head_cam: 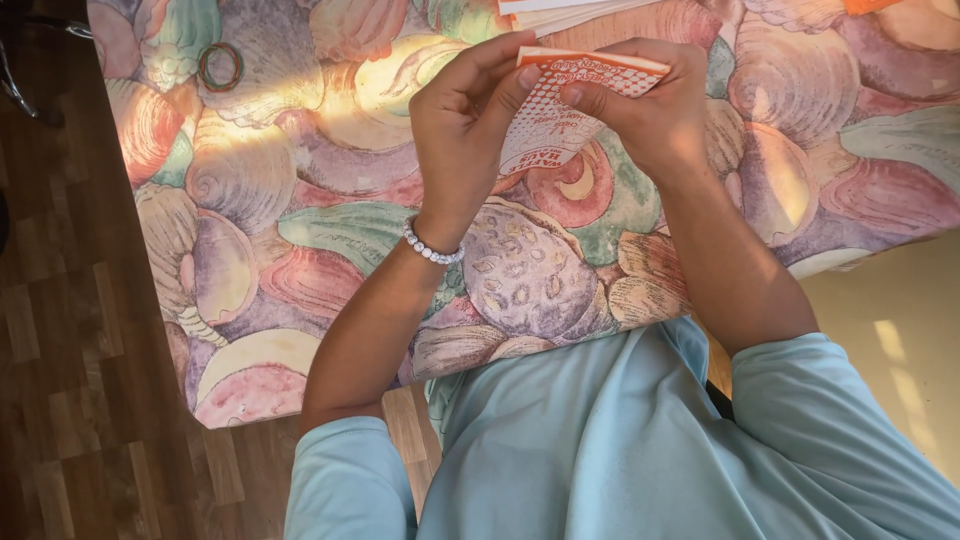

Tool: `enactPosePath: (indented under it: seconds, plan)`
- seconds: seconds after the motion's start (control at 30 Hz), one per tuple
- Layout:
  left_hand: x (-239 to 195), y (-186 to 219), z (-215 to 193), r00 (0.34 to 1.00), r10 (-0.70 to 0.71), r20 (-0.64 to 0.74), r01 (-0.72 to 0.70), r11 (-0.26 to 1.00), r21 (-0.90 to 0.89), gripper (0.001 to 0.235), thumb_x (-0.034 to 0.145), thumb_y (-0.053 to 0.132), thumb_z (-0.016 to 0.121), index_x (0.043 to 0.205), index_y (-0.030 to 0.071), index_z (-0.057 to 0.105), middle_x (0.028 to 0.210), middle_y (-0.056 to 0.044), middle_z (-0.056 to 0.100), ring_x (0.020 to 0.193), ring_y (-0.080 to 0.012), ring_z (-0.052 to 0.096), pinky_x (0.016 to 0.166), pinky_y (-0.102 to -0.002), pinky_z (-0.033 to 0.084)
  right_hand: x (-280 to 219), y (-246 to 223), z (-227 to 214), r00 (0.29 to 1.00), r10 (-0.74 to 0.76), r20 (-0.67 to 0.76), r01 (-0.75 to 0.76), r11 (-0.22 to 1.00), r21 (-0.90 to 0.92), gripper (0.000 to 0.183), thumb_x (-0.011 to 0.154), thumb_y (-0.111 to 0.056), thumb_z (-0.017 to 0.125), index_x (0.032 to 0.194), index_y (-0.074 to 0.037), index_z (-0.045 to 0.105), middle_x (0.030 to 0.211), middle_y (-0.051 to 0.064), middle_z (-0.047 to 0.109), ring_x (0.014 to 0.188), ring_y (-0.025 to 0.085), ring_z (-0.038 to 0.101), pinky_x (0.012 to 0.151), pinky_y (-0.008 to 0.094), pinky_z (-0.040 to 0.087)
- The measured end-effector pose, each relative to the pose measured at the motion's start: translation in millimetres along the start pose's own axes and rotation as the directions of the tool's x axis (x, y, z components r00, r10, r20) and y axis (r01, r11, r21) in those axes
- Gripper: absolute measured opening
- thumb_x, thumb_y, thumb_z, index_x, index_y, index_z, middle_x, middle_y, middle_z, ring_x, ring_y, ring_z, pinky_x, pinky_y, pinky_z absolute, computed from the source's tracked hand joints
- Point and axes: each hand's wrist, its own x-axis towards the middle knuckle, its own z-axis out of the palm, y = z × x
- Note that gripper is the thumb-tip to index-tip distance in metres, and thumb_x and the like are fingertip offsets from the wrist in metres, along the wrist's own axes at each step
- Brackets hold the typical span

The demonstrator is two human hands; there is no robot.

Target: Folding flat paper sheets into waffle bags at a table.

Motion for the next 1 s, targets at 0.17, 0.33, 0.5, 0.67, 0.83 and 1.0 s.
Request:
enactPosePath:
  seconds: [0.17, 0.33, 0.5, 0.67, 0.83, 1.0]
  plan:
    - [-0.3, 0.0, 1.0, 0.999, 0.015, -0.028, -0.014, 0.999, 0.029, 0.018, 0.100, 0.015, 0.072, 0.116, 0.007, 0.072, 0.110, -0.008, 0.078, 0.104, -0.0171, 0.077, 0.093, -0.026, 0.065, -1.3, 1.4, 0.2, 1.000, -0.008, 0.014, 0.008, 1.000, 0.011, 0.023, 0.088, -0.006, 0.094, 0.100, 0.001, 0.075, 0.096, 0.010, 0.075, 0.086, 0.013, 0.069, 0.069, 0.026, 0.057]
    - [-0.1, -0.6, 2.9, 0.999, 0.018, -0.046, -0.017, 0.999, 0.028, 0.014, 0.099, 0.010, 0.072, 0.113, 0.006, 0.073, 0.110, -0.007, 0.078, 0.104, -0.0157, 0.077, 0.096, -0.026, 0.065, -1.6, 2.8, -1.1, 1.000, -0.016, -0.002, 0.015, 0.999, -0.041, 0.024, 0.089, -0.006, 0.095, 0.101, -0.001, 0.075, 0.094, 0.007, 0.074, 0.086, 0.012, 0.068, 0.070, 0.026, 0.057]
    - [0.6, -1.4, 3.0, 0.998, 0.020, -0.056, -0.019, 1.000, 0.016, 0.013, 0.099, 0.012, 0.072, 0.111, 0.006, 0.073, 0.108, -0.007, 0.078, 0.101, -0.0143, 0.076, 0.093, -0.025, 0.064, -1.2, 9.2, -2.2, 1.000, -0.027, 0.001, 0.027, 0.999, -0.035, 0.025, 0.089, -0.007, 0.096, 0.099, -0.001, 0.075, 0.093, 0.007, 0.074, 0.085, 0.011, 0.067, 0.070, 0.026, 0.055]
    - [0.8, 0.3, 2.5, 0.999, 0.007, -0.043, -0.007, 1.000, 0.004, 0.014, 0.099, 0.013, 0.072, 0.111, 0.006, 0.074, 0.108, -0.006, 0.078, 0.099, -0.0127, 0.076, 0.089, -0.023, 0.063, -1.4, 12.2, -3.3, 1.000, -0.013, -0.006, 0.013, 0.999, -0.032, 0.026, 0.088, -0.009, 0.098, 0.096, -0.002, 0.074, 0.090, 0.006, 0.073, 0.083, 0.011, 0.066, 0.068, 0.025, 0.054]
    - [1.3, -1.9, 2.0, 0.998, 0.009, -0.057, -0.008, 1.000, 0.021, 0.012, 0.098, 0.013, 0.072, 0.109, 0.007, 0.075, 0.106, -0.005, 0.078, 0.099, -0.0114, 0.075, 0.091, -0.023, 0.062, -1.6, 13.6, -3.6, 1.000, -0.018, 0.010, 0.018, 1.000, -0.007, 0.026, 0.089, -0.008, 0.097, 0.098, -0.001, 0.073, 0.091, 0.007, 0.073, 0.083, 0.012, 0.066, 0.068, 0.026, 0.054]
    - [2.3, 1.7, -0.4, 0.996, 0.043, -0.074, -0.035, 0.994, 0.107, 0.012, 0.099, 0.015, 0.071, 0.108, 0.008, 0.075, 0.105, -0.004, 0.078, 0.098, -0.0118, 0.076, 0.089, -0.023, 0.062, -1.4, -7.3, -1.0, 0.974, -0.225, 0.025, 0.226, 0.966, -0.127, 0.031, 0.094, -0.015, 0.091, 0.112, 0.004, 0.074, 0.119, 0.011, 0.065, 0.107, 0.021, 0.062, 0.088, 0.034, 0.051]
